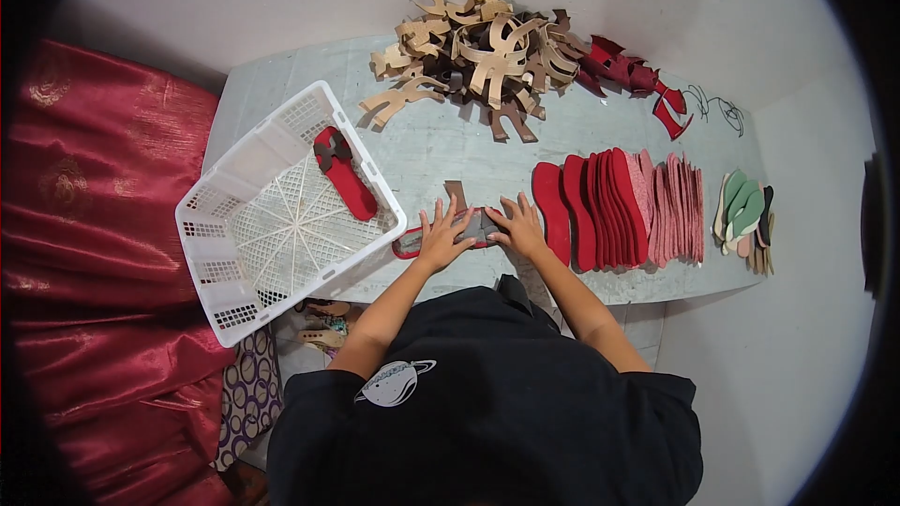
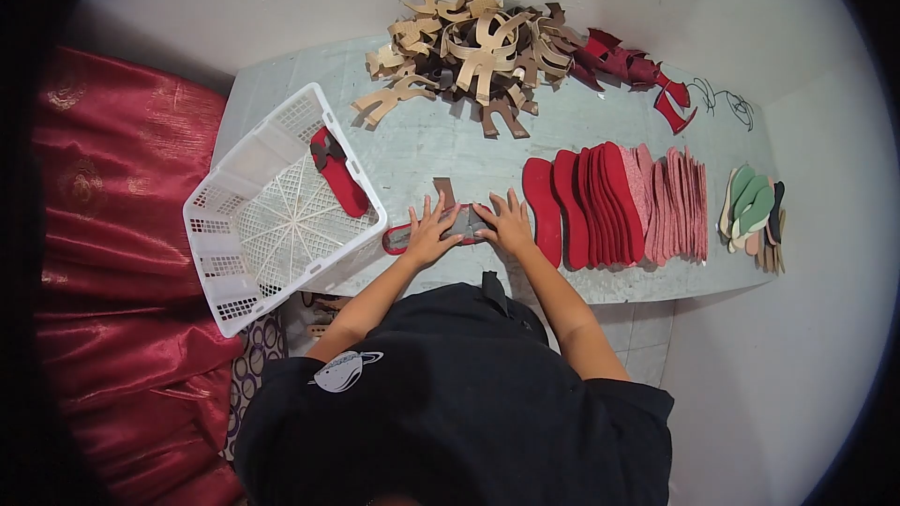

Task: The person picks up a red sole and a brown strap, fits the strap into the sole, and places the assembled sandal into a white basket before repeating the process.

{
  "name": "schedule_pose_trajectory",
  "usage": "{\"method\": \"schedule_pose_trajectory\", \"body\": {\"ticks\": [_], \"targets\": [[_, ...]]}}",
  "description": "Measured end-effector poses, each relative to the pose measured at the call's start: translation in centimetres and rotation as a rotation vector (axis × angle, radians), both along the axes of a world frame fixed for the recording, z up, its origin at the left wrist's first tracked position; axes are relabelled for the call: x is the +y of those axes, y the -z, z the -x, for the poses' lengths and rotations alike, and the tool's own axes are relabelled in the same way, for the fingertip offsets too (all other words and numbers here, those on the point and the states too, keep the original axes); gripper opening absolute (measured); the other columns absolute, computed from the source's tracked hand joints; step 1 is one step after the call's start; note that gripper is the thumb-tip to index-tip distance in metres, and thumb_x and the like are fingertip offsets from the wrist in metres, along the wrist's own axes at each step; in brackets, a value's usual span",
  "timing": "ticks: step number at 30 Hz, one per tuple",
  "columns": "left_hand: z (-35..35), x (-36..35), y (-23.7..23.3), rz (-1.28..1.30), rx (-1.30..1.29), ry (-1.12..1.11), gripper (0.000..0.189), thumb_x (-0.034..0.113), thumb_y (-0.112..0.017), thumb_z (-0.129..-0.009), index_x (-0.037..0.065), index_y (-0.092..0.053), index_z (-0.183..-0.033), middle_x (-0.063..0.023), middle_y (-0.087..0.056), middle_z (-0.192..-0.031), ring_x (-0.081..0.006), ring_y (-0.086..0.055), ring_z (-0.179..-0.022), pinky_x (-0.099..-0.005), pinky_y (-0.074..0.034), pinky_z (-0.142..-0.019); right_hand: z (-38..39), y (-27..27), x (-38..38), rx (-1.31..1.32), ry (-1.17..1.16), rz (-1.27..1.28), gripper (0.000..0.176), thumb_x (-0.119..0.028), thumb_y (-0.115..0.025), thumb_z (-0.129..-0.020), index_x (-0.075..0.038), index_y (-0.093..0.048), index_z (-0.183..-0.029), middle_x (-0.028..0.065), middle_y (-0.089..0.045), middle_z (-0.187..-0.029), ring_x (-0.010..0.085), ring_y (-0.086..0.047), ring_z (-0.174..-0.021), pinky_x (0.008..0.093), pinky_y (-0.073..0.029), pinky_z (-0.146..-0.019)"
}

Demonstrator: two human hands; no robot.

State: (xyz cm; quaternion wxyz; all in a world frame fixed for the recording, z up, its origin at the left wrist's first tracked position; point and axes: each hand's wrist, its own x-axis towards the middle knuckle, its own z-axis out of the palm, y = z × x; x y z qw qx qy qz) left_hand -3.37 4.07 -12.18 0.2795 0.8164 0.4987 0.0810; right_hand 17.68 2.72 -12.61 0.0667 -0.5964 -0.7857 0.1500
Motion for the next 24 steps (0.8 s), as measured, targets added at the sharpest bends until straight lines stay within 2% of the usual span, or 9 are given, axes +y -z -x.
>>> {"method": "schedule_pose_trajectory", "body": {"ticks": [4, 6, 9, 12, 16, 18, 19, 22, 24], "targets": [[-0.2, 0.1, 0.5, 0.014, 0.075, -0.006, 0.078, 0.051, -0.055, -0.073, 0.026, -0.018, -0.137, -0.0142, -0.001, -0.143, -0.0369, 0.002, -0.13, -0.0576, 0.004, -0.098, 0.0, 0.0, 0.0, 0.005, 0.005, 0.003, 0.059, -0.054, -0.055, -0.069, -0.039, -0.04, -0.124, 0.0071, -0.032, -0.132, 0.0416, -0.017, -0.125, 0.059, -0.023, -0.094], [-0.2, 0.2, 1.2, 0.019, -0.147, -0.176, 0.105, 0.051, -0.067, -0.06, 0.015, -0.006, -0.138, -0.0211, 0.006, -0.141, -0.038, 0.006, -0.13, -0.0536, 0.004, -0.1, 0.1, -0.2, -0.1, 0.012, 0.008, 0.006, 0.059, -0.053, -0.056, -0.069, -0.039, -0.04, -0.124, 0.0071, -0.031, -0.132, 0.0415, -0.017, -0.125, 0.059, -0.023, -0.095], [-0.2, 0.6, 2.5, 0.024, -0.293, -0.321, 0.122, 0.05, -0.075, -0.05, 0.01, 0.001, -0.137, -0.0256, 0.011, -0.138, -0.0358, 0.01, -0.13, -0.0465, 0.003, -0.103, 0.1, -0.3, 0.0, 0.011, 0.012, 0.02, 0.06, -0.051, -0.057, -0.069, -0.039, -0.04, -0.124, 0.0071, -0.031, -0.132, 0.0415, -0.017, -0.125, 0.0589, -0.022, -0.095], [-0.3, 1.5, 3.1, 0.135, -0.156, -0.351, 0.128, 0.05, -0.079, -0.042, 0.012, -0.003, -0.138, -0.0249, 0.014, -0.138, -0.035, 0.011, -0.13, -0.0428, 0.002, -0.104, 0.1, -0.2, 0.0, 0.01, 0.008, 0.016, 0.06, -0.05, -0.058, -0.068, -0.039, -0.039, -0.124, 0.007, -0.031, -0.133, 0.0412, -0.017, -0.125, 0.0589, -0.022, -0.095], [-0.8, 2.1, 1.0, 0.248, -0.038, -0.342, 0.129, 0.05, -0.08, -0.037, 0.013, -0.009, -0.138, -0.0246, 0.013, -0.138, -0.0349, 0.011, -0.13, -0.0422, 0.002, -0.104, 0.0, -0.1, 0.0, 0.019, 0.014, 0.022, 0.06, -0.05, -0.059, -0.068, -0.039, -0.039, -0.124, 0.0068, -0.031, -0.133, 0.0412, -0.017, -0.125, 0.0589, -0.022, -0.095], [-0.7, 2.0, 1.0, 0.257, -0.076, -0.36, 0.115, 0.046, -0.082, -0.036, 0.015, -0.027, -0.132, -0.0227, 0.013, -0.139, -0.0347, 0.01, -0.13, -0.0422, 0.002, -0.104, 0.1, 0.0, 0.0, 0.03, 0.022, 0.033, 0.06, -0.05, -0.059, -0.068, -0.04, -0.039, -0.124, 0.0067, -0.031, -0.133, 0.0411, -0.017, -0.125, 0.0589, -0.022, -0.095], [-0.6, 1.9, 1.0, 0.257, -0.075, -0.36, 0.115, 0.046, -0.082, -0.036, 0.015, -0.027, -0.132, -0.0227, 0.013, -0.139, -0.0347, 0.01, -0.13, -0.0422, 0.002, -0.104, 0.1, -0.1, 0.0, 0.031, 0.023, 0.033, 0.06, -0.05, -0.059, -0.068, -0.04, -0.039, -0.124, 0.0067, -0.031, -0.133, 0.0411, -0.017, -0.125, 0.0589, -0.022, -0.095], [-0.6, 1.6, 0.9, 0.234, -0.203, -0.359, 0.093, 0.038, -0.084, -0.037, 0.016, -0.042, -0.117, -0.0181, 0.007, -0.142, -0.0346, 0.008, -0.13, -0.0431, 0.003, -0.104, 0.1, -0.1, 0.0, 0.049, 0.028, 0.043, 0.06, -0.049, -0.059, -0.068, -0.039, -0.04, -0.124, 0.0069, -0.031, -0.133, 0.0413, -0.017, -0.125, 0.0594, -0.021, -0.095], [-0.7, 1.5, 0.9, 0.226, -0.283, -0.357, 0.078, 0.033, -0.084, -0.039, 0.016, -0.045, -0.105, -0.0128, -0.011, -0.142, -0.0353, 0.005, -0.131, -0.0442, 0.005, -0.103, 0.1, 0.0, -0.1, 0.077, 0.026, 0.031, 0.06, -0.05, -0.059, -0.068, -0.039, -0.04, -0.124, 0.0076, -0.031, -0.133, 0.0416, -0.017, -0.125, 0.0601, -0.02, -0.095]]}}
